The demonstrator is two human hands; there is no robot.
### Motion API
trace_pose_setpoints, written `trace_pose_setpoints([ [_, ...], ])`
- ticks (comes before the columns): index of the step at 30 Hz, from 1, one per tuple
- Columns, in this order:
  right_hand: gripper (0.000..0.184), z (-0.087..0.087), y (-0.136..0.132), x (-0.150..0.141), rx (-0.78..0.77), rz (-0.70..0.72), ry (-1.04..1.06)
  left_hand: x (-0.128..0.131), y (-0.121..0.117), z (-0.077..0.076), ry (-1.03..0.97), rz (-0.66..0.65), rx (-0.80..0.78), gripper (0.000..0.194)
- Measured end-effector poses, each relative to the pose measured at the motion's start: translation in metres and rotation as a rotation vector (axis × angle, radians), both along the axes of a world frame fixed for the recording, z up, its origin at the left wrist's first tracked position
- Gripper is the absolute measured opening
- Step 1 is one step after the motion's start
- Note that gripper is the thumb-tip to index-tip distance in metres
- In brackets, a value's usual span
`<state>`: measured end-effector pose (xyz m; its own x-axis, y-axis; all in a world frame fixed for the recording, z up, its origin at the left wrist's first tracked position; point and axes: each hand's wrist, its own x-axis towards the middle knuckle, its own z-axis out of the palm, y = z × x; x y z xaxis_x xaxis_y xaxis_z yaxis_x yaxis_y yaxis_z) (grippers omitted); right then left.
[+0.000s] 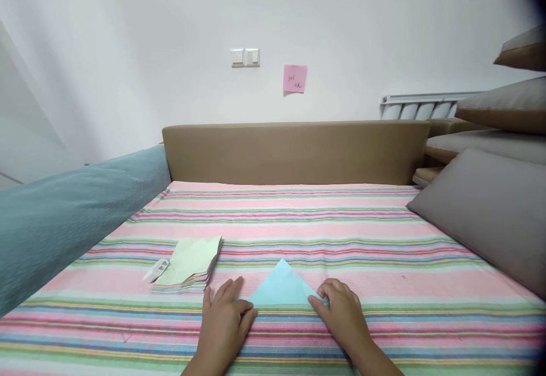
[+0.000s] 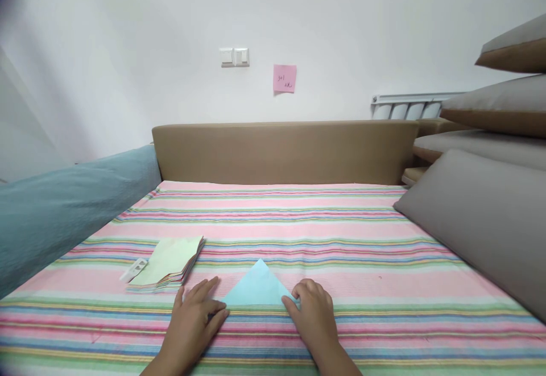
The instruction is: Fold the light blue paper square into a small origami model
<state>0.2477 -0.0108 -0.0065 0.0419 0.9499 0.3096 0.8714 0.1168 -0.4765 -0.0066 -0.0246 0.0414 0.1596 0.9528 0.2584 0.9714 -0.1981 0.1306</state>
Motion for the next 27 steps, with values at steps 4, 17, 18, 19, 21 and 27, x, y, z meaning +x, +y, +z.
trace_pose_setpoints([
  [4,0.021,0.000,0.000,0.000,0.005,-0.001,-0.001,-0.004,0.003,0.000,-0.020,-0.011,-0.008,0.015],
  [17,0.019,0.001,-0.001,0.000,0.022,0.008,0.010,-0.002,0.016,-0.012,-0.126,0.013,-0.035,0.033],
  [18,0.019,0.001,-0.002,-0.001,0.022,0.010,0.015,-0.001,0.016,-0.013,-0.127,0.016,-0.049,0.038],
  [19,0.018,0.001,-0.002,-0.001,0.022,0.012,0.020,-0.001,0.017,-0.013,-0.129,0.017,-0.063,0.039],
  [21,0.018,0.002,-0.001,0.000,0.024,0.017,0.031,0.000,0.017,-0.013,-0.141,0.017,-0.086,0.035],
  [27,0.013,0.004,-0.002,0.001,0.045,0.043,0.071,0.002,0.016,-0.010,-0.223,0.001,-0.099,0.025],
])
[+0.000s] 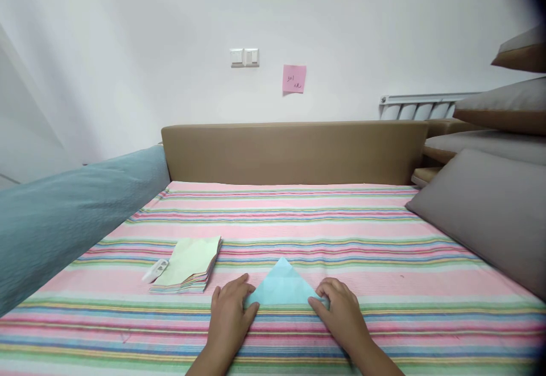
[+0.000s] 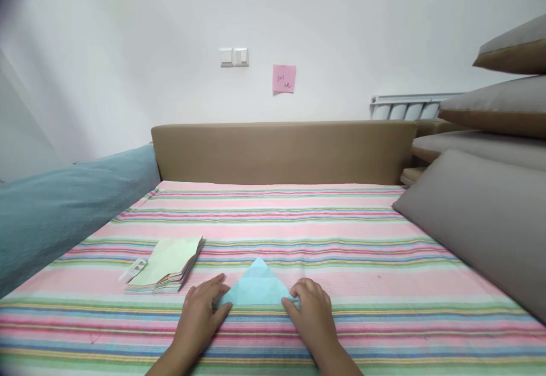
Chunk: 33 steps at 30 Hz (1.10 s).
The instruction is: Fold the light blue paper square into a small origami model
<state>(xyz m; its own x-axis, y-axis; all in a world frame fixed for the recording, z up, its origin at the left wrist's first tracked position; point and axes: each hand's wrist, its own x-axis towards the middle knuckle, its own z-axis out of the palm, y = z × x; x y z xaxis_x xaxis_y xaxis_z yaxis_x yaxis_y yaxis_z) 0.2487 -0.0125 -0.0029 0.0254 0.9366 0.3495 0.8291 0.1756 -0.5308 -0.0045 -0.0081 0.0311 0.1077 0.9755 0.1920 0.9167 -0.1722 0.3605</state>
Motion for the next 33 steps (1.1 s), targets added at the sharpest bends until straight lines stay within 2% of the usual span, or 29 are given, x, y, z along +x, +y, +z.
trace_pose_setpoints([
  [6,0.010,0.0009,-0.0007,0.0011,-0.039,0.040,0.079,0.0006,0.0004,0.0000,-0.050,-0.006,-0.001,0.015],
  [17,0.005,0.0025,0.0005,0.0039,-0.045,0.118,0.123,-0.0013,-0.0007,0.0026,-0.029,-0.063,0.028,0.007],
  [24,0.008,-0.0004,0.0000,0.0070,-0.018,0.129,0.101,-0.0010,-0.0021,0.0033,-0.050,-0.066,0.001,0.011],
  [33,0.008,0.0011,-0.0017,0.0083,-0.067,0.172,0.065,-0.0001,-0.0048,0.0049,-0.011,-0.091,-0.015,0.011],
])
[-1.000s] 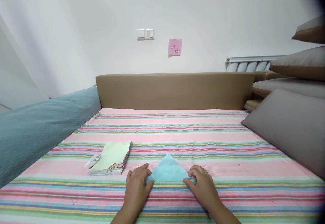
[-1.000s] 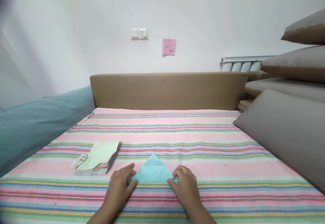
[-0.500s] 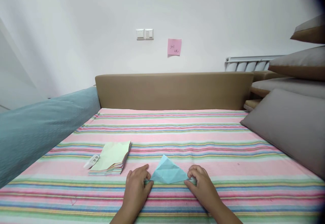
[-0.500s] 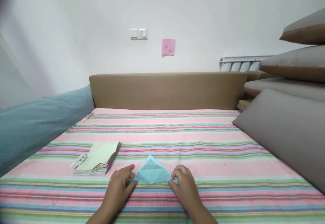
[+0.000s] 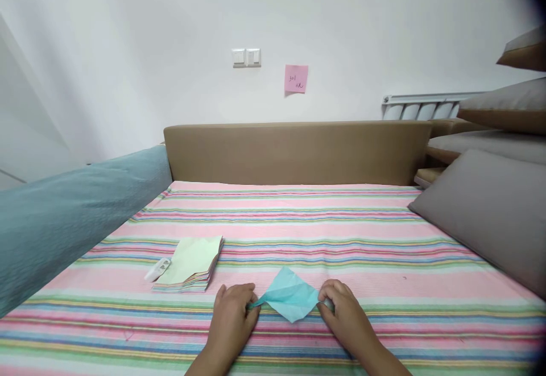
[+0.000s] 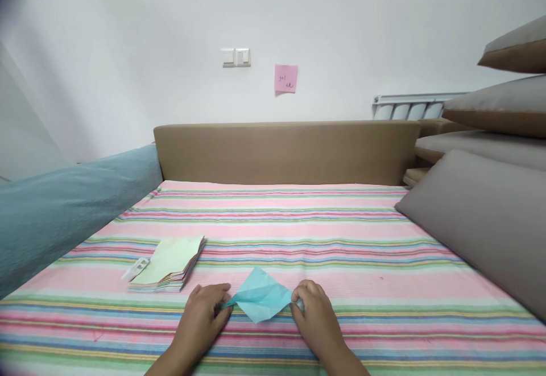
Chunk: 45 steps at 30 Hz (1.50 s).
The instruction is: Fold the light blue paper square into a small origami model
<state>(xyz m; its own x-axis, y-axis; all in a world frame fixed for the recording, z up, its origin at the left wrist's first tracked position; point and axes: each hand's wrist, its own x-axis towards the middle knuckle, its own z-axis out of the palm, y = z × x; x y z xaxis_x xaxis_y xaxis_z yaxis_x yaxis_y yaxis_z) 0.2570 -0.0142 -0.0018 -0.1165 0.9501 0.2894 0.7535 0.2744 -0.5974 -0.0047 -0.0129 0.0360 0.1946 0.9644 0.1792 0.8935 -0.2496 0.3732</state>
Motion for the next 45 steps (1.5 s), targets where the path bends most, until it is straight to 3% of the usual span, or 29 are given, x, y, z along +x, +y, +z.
trace_pose_setpoints([
  [8,0.010,0.003,-0.002,0.000,-0.005,0.015,-0.010,-0.001,-0.003,0.001,-0.012,-0.043,0.002,0.041],
  [14,0.010,0.005,-0.002,-0.001,-0.026,0.019,-0.012,-0.005,-0.003,-0.014,-0.036,-0.100,0.126,0.074],
  [20,0.013,0.003,-0.002,0.001,-0.035,0.028,-0.026,-0.004,-0.007,-0.016,0.055,-0.280,0.244,0.053],
  [24,0.023,0.003,-0.002,0.003,-0.042,0.044,-0.010,-0.003,-0.007,-0.013,0.105,-0.295,0.196,0.053],
  [28,0.023,0.007,-0.004,0.002,-0.061,0.060,0.020,-0.004,-0.006,-0.009,0.108,-0.309,0.128,0.050],
  [33,0.020,0.009,-0.005,-0.002,-0.070,0.034,0.000,-0.005,-0.007,-0.007,0.071,-0.285,0.089,0.024],
  [38,0.013,0.008,-0.005,-0.003,-0.067,0.028,-0.014,-0.007,-0.006,-0.013,0.079,-0.299,0.087,0.040],
  [45,0.035,0.001,-0.003,-0.001,-0.044,0.117,-0.118,-0.006,-0.004,-0.015,0.113,-0.321,0.050,0.044],
])
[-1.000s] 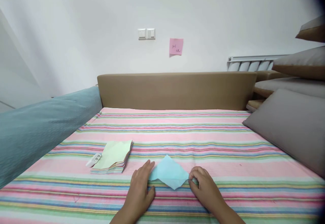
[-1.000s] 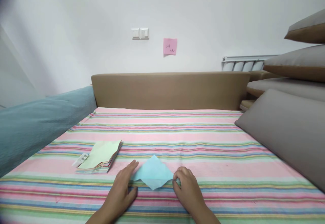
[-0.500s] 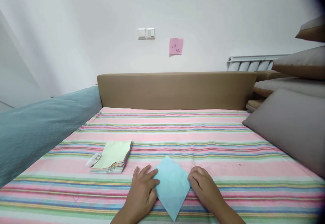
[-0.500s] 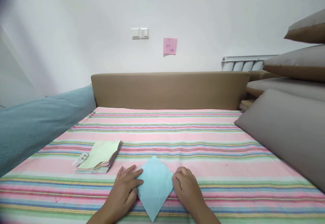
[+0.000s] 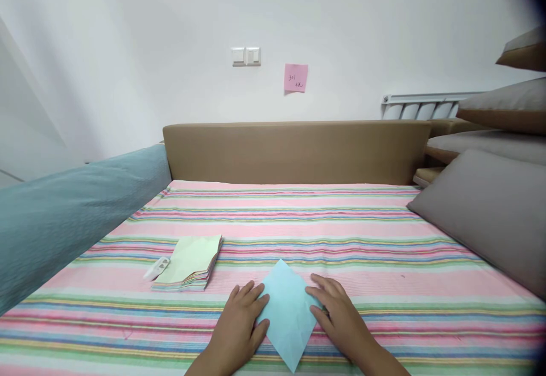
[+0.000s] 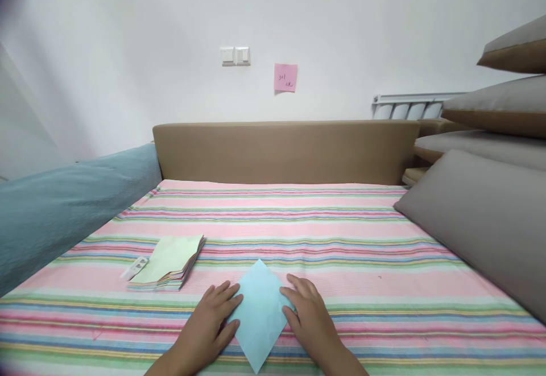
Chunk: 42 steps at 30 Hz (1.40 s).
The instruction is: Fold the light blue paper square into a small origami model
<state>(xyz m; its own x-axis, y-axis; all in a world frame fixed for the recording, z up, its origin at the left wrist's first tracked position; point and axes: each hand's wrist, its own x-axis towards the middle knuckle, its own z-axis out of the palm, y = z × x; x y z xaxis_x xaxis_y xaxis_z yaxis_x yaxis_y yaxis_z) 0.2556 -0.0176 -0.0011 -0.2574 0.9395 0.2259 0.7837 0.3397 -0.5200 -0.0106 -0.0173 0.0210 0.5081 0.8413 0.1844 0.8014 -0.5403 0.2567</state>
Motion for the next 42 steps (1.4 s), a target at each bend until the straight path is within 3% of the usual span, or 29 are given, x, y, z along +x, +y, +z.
trace_pose_setpoints([
  [8,0.045,-0.006,0.002,-0.006,0.036,0.145,-0.182,-0.001,0.001,-0.004,0.031,0.001,0.018,0.043],
  [20,0.040,0.000,0.000,-0.005,-0.021,0.147,-0.110,-0.003,0.002,-0.001,0.010,-0.012,-0.029,0.044],
  [22,0.039,0.001,-0.001,-0.005,-0.020,0.143,-0.103,-0.005,0.004,-0.001,0.008,-0.017,-0.078,0.052],
  [25,0.038,0.001,-0.001,-0.006,-0.001,0.139,-0.078,-0.009,0.007,0.000,0.001,-0.061,-0.159,0.083],
  [27,0.037,0.001,-0.001,-0.006,0.012,0.134,-0.059,-0.011,0.008,0.001,-0.009,-0.083,-0.188,0.092],
  [33,0.038,0.000,-0.001,-0.005,0.014,0.119,-0.064,-0.011,0.006,0.006,-0.021,-0.069,-0.232,0.092],
  [42,0.036,0.000,-0.002,-0.001,-0.002,0.092,-0.041,-0.010,0.006,0.010,-0.043,-0.034,-0.255,0.078],
])
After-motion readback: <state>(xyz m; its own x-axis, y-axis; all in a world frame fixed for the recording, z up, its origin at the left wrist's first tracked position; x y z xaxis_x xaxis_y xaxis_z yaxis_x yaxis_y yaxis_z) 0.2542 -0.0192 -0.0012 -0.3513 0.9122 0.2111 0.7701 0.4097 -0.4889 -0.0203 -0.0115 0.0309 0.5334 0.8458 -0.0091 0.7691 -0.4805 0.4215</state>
